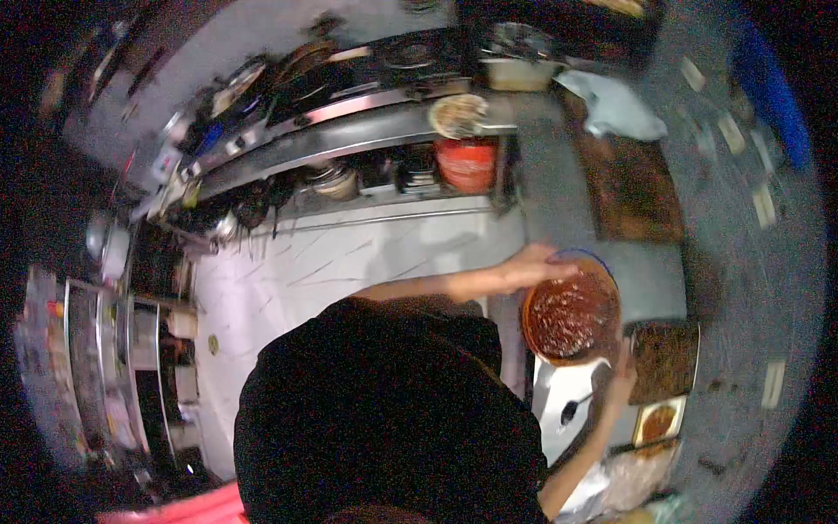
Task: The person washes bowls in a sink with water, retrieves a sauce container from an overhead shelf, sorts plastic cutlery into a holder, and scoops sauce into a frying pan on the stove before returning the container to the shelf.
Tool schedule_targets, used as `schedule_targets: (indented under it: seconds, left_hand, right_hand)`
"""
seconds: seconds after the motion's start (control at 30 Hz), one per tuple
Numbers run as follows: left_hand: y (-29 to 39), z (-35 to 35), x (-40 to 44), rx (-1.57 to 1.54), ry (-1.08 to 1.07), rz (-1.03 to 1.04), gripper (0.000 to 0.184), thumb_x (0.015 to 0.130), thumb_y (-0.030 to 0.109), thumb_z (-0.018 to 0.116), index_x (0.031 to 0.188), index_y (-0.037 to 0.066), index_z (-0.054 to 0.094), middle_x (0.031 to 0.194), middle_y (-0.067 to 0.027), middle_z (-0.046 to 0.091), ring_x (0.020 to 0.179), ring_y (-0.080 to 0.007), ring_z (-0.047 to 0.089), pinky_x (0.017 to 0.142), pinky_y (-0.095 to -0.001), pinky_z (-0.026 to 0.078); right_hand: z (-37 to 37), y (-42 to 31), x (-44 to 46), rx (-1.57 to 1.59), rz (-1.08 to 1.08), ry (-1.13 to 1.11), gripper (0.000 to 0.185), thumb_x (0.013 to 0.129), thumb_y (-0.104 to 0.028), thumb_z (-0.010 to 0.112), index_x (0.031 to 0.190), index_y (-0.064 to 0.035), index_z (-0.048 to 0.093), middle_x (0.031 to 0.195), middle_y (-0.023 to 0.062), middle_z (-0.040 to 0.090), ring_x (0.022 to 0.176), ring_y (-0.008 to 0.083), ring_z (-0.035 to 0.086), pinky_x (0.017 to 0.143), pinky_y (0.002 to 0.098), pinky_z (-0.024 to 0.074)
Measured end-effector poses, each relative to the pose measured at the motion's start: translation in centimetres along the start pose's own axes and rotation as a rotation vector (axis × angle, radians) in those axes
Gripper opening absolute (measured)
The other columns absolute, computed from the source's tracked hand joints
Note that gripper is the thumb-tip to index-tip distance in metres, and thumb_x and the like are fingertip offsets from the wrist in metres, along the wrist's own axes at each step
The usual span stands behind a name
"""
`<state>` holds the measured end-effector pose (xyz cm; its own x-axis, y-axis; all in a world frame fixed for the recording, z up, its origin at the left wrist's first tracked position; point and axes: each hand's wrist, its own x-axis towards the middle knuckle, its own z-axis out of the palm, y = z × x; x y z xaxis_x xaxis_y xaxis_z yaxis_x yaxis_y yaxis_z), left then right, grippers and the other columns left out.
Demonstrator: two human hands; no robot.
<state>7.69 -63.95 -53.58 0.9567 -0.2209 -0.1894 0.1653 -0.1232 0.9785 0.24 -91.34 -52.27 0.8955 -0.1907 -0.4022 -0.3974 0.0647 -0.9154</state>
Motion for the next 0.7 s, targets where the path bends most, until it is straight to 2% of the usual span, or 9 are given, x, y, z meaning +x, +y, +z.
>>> schedule_targets:
  seconds: [0.1,0.23,0.3,0.37,0.4,0.47,0.53,0.63,0.7]
  left_hand:
    - [2.1,-3.4,-5.2,-0.116,0.099,-0.043,0.034,0.085,0.033,0.067,0.095,0.001,0.067,0.084,-0.0046,0.066,0.078,-0.0117,0.057,0.072,-0.0283,0.046]
    - [5.2,-11.8,-13.9,-0.269,0.278,0.141,0.031,0.085,0.029,0.066,0.094,0.000,0.067,0.081,-0.0027,0.065,0.077,-0.0083,0.055,0.068,-0.0261,0.046]
    - [4.1,-16.5,-17.4,-0.079,0.440,0.068,0.031,0.084,0.030,0.067,0.091,-0.001,0.066,0.079,-0.0037,0.065,0.075,-0.0086,0.055,0.065,-0.0269,0.046]
    - [3.0,-21.1,-20.9,0.054,0.610,0.053,0.032,0.082,0.030,0.069,0.085,-0.001,0.064,0.075,-0.0056,0.064,0.070,-0.0097,0.055,0.060,-0.0286,0.046]
    - [2.3,-23.2,-22.7,0.077,0.693,0.077,0.036,0.080,0.036,0.069,0.082,0.000,0.063,0.073,-0.0092,0.063,0.068,-0.0161,0.057,0.060,-0.0326,0.046]
    - [1.1,-27.5,-26.0,0.123,0.863,0.129,0.045,0.075,0.046,0.068,0.077,0.002,0.060,0.068,-0.0164,0.061,0.065,-0.0289,0.062,0.060,-0.0405,0.046]
    - [2.2,-31.4,-30.5,0.261,0.952,-0.048,0.047,0.074,0.049,0.068,0.076,0.003,0.060,0.068,-0.0181,0.060,0.066,-0.0337,0.062,0.059,-0.0429,0.045]
    - [0.2,-37.1,-35.5,0.294,1.146,-0.046,0.051,0.073,0.052,0.069,0.072,0.003,0.057,0.063,-0.0168,0.057,0.062,-0.0294,0.061,0.057,-0.0408,0.044]
    - [1.7,-40.0,-39.6,0.257,1.224,-0.183,0.048,0.075,0.047,0.070,0.086,0.001,0.066,0.066,-0.0167,0.063,0.062,-0.0251,0.062,0.059,-0.0388,0.046]
  right_hand:
    - [4.5,-3.7,-3.1,-0.150,-0.085,-0.035,0.040,0.090,-0.041,0.057,0.086,-0.0022,0.065,0.065,-0.0029,0.056,0.042,0.0019,0.034,0.038,0.0210,0.0248]
    - [13.5,-4.5,-4.1,-0.267,-0.272,-0.152,0.039,0.091,-0.042,0.056,0.088,-0.0033,0.063,0.065,-0.0033,0.056,0.042,0.0019,0.034,0.038,0.0211,0.0239]
    - [18.2,-2.8,-2.5,-0.332,-0.247,-0.185,0.038,0.091,-0.043,0.056,0.091,-0.0050,0.062,0.064,-0.0036,0.054,0.043,0.0024,0.035,0.039,0.0217,0.0242]
    - [25.0,-5.0,-6.1,-0.423,-0.156,-0.396,0.053,0.094,-0.045,0.048,0.111,0.0036,0.059,0.102,0.0118,0.062,0.092,0.0211,0.058,0.084,0.0349,0.0446]
    - [27.7,-4.3,-5.8,-0.596,-0.279,-0.480,0.050,0.094,-0.046,0.048,0.101,0.0018,0.061,0.086,0.0088,0.063,0.078,0.0197,0.059,0.072,0.0333,0.0459]
    - [34.9,-4.6,-9.1,-0.611,-0.177,-0.611,0.050,0.094,-0.047,0.046,0.092,0.0005,0.062,0.072,0.0053,0.060,0.060,0.0152,0.053,0.058,0.0306,0.0416]
    - [41.0,-3.7,-10.4,-0.578,-0.093,-0.814,0.053,0.094,-0.049,0.044,0.087,0.0000,0.064,0.068,0.0041,0.059,0.053,0.0121,0.048,0.052,0.0294,0.0376]
    - [47.9,-2.0,-11.0,-0.725,-0.247,-0.847,0.055,0.095,-0.050,0.042,0.089,-0.0005,0.065,0.069,0.0056,0.060,0.053,0.0127,0.050,0.052,0.0306,0.0393]
    - [51.3,-0.5,-9.9,-0.756,-0.376,-0.835,0.055,0.096,-0.050,0.039,0.090,-0.0022,0.067,0.070,0.0093,0.062,0.055,0.0182,0.053,0.056,0.0338,0.0422]
